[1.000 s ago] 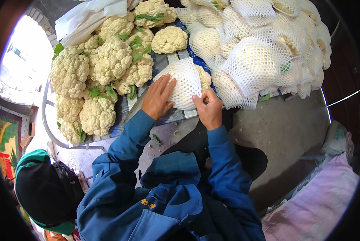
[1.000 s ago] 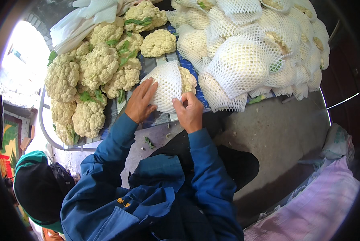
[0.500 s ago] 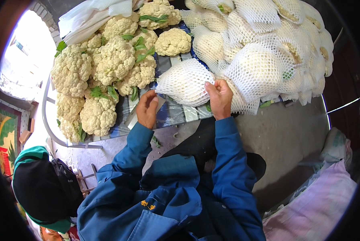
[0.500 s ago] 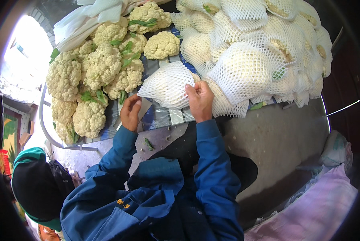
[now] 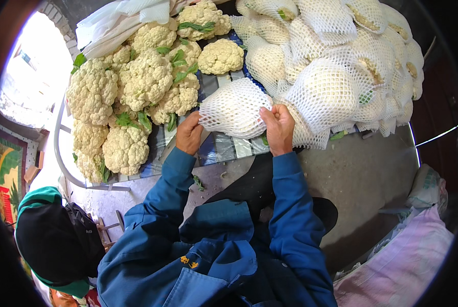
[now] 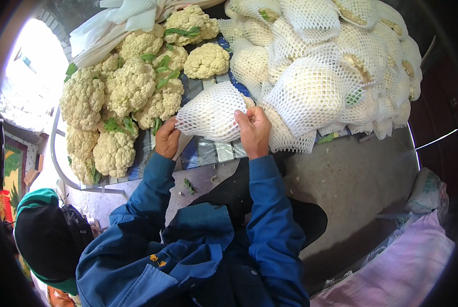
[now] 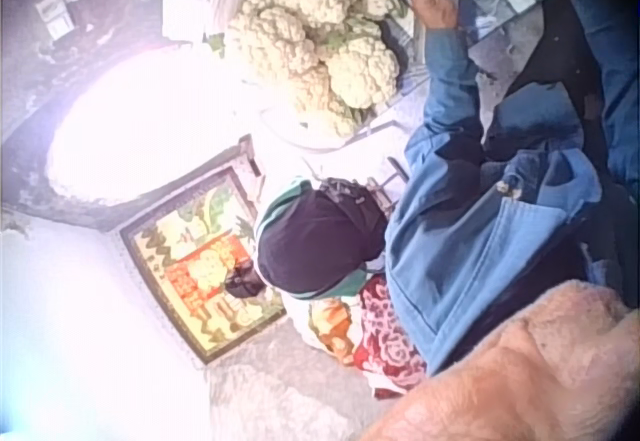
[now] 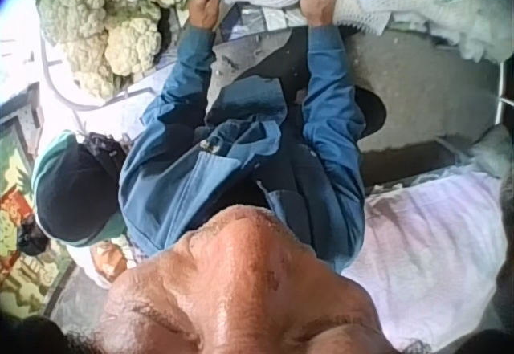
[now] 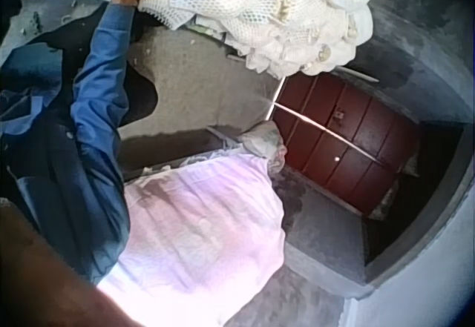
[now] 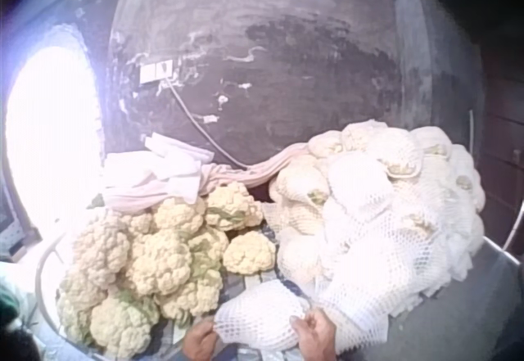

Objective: The person places cauliflower heads into white mesh bags, adjusts the mesh to fit snugly, and stacks the packaged items on a table. The person also picks up a cauliflower head and removes small florets by hand.

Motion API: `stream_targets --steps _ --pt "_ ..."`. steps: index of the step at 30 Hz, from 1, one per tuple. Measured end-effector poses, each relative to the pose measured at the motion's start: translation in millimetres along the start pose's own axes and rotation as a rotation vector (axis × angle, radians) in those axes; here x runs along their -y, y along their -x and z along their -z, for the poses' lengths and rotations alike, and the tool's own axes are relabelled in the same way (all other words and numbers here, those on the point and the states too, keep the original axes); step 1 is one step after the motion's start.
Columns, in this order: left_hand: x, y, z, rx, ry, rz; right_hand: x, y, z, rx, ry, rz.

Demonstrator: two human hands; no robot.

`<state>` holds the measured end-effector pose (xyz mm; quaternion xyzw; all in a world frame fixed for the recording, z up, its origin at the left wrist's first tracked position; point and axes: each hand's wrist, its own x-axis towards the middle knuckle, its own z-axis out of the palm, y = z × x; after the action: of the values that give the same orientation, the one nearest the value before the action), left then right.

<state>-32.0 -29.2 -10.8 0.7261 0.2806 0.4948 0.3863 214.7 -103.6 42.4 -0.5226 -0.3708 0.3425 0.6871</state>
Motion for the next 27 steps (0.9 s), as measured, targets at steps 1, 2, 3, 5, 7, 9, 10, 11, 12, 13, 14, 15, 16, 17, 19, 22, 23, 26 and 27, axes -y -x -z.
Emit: stream_targets --steps 1,2,3,5,7,9,10,11,12,13,14,15,16,17,19,22,23,26,27 --pt "5.6 0.3 1.4 -0.003 0.026 0.033 1.3 0.6 -0.7 0.002 0.007 0.002" --pt "10.2 -0.4 1.6 -0.007 0.051 0.067 2.3 1.1 -1.6 0.005 0.013 0.005" --pt "14.2 -0.9 2.1 -0.011 0.077 0.1 3.0 1.4 -2.7 0.012 0.0 0.002" --pt "13.5 -5.0 -4.8 -0.017 0.144 0.124 3.7 1.6 -3.8 0.022 -0.024 -0.004" --pt "6.9 -10.6 -11.4 0.01 0.106 0.115 -0.7 0.1 -2.3 0.038 -0.021 0.005" --pt "3.5 -14.1 -14.0 0.07 -0.039 0.072 -4.7 -0.4 -1.3 0.054 -0.025 0.005" --pt "5.8 -14.1 -14.1 0.065 -0.14 0.033 -6.2 0.0 -1.0 0.062 -0.03 0.0" --pt "11.9 -13.7 -10.2 0.109 -0.286 0.001 -6.8 0.7 -1.4 0.071 -0.035 -0.005" --pt "18.6 -14.0 -4.0 0.152 -0.432 -0.032 -6.9 1.1 -2.1 0.065 -0.038 0.003" --pt "24.6 -13.3 -0.2 0.195 -0.577 -0.064 -6.9 1.5 -2.7 0.059 -0.04 0.011" --pt "22.6 -13.9 -0.7 0.185 -0.608 -0.053 -7.3 1.2 -2.6 0.051 -0.044 0.018" --pt "20.3 -13.9 -0.9 0.174 -0.639 -0.041 -7.1 0.7 -2.2 0.05 -0.036 0.015" --pt "17.5 -14.8 -1.0 0.164 -0.669 -0.03 -6.2 0.0 -2.0 0.049 -0.029 0.013" --pt "13.4 -17.4 -1.5 0.166 -0.725 -0.086 -5.4 -0.5 -1.7 0.048 -0.02 0.01" --pt "3.7 -25.6 -2.4 0.17 -0.836 -0.198 -4.0 -1.5 -1.6 0.041 -0.027 -0.002" --pt "-9.3 -41.9 -6.4 0.172 -0.872 -0.496 -2.9 -3.2 -1.5 0.033 -0.019 0.008" --pt "-9.9 -43.0 -7.1 0.212 -0.847 -0.494 -2.3 -3.9 -1.7 0.031 -0.013 0.017" --pt "-20.3 -48.2 -11.6 0.263 -0.807 -0.534 -0.6 -5.6 -1.4 0.031 -0.016 0.002" --pt "-23.1 -49.9 -12.6 0.286 -0.802 -0.519 -0.8 -6.4 -1.3 0.025 -0.014 0.001"
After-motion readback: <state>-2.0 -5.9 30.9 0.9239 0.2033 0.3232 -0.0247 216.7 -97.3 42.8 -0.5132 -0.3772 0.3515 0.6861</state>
